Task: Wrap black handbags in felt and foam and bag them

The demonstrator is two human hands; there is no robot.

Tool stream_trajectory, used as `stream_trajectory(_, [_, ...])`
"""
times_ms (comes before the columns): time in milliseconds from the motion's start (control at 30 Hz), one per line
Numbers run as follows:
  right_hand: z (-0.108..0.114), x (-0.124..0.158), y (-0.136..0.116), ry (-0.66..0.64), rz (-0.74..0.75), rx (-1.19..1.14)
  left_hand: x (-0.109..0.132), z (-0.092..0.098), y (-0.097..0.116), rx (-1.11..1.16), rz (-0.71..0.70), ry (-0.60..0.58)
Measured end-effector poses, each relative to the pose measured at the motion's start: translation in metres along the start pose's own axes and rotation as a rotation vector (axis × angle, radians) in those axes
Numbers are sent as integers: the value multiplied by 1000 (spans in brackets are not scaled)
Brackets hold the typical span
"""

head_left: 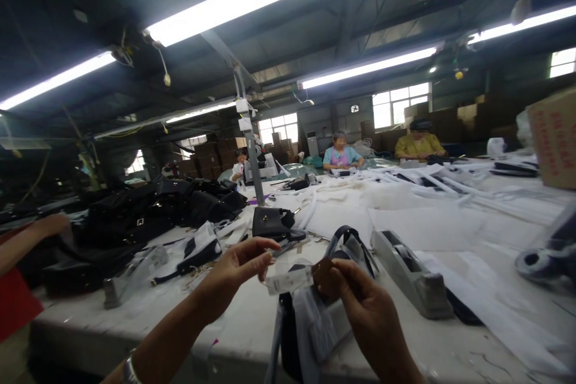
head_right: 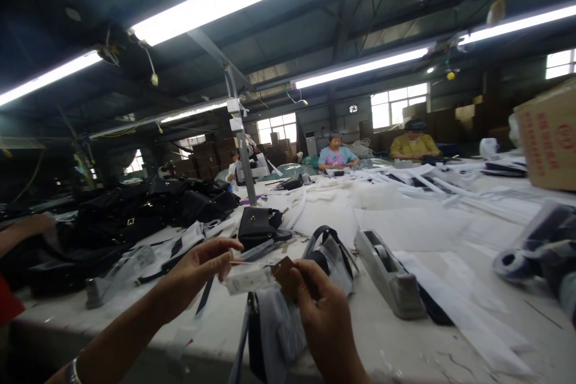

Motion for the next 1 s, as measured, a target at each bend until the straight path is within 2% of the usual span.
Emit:
stream_trajectory(100, [1, 1, 0, 84, 72, 60, 5, -1, -2, 200, 69, -53])
stream_trajectory(167, [-2, 4, -4, 67, 137, 87, 7, -4, -3, 281, 73, -136])
stream_trajectory(233, [-4, 6, -7, 38, 161, 105, 5, -6, -3, 264, 17, -189])
stream_trajectory(333, [-2, 6, -5, 62, 108, 90, -1, -5, -5, 230, -48, -130])
stream_trajectory(467, [4, 3, 4, 68, -8, -26, -6, -2, -10, 297, 0, -35])
stream_trajectory(600, [4, 3, 6, -6, -91, -170, -4, -4, -8, 145, 38, -75])
stream_trajectory(767, [2, 5, 3, -80, -146, -258, -1, -18, 2, -165, 68, -341])
stream_trajectory(833, [3, 6, 3, -78, -169, -285, -1, -23, 3, -222, 58, -393])
stream_trajectory(900, [4, 6, 4, -71, -195, -315, -2, -27, 3, -243, 56, -397])
stream_trajectory(1000, [5, 8, 5, -72, -225, -352, -3, -29, 4, -216, 81, -336])
Point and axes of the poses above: each hand's wrist, its own x-axis away from the middle knuckle, its own z-axis out of the back of the hand, y = z × x, the point moved 2 cm from there along -x, towards the middle knuckle, and after that the axes turned 7 degrees about -z, right-handed, at the moved point
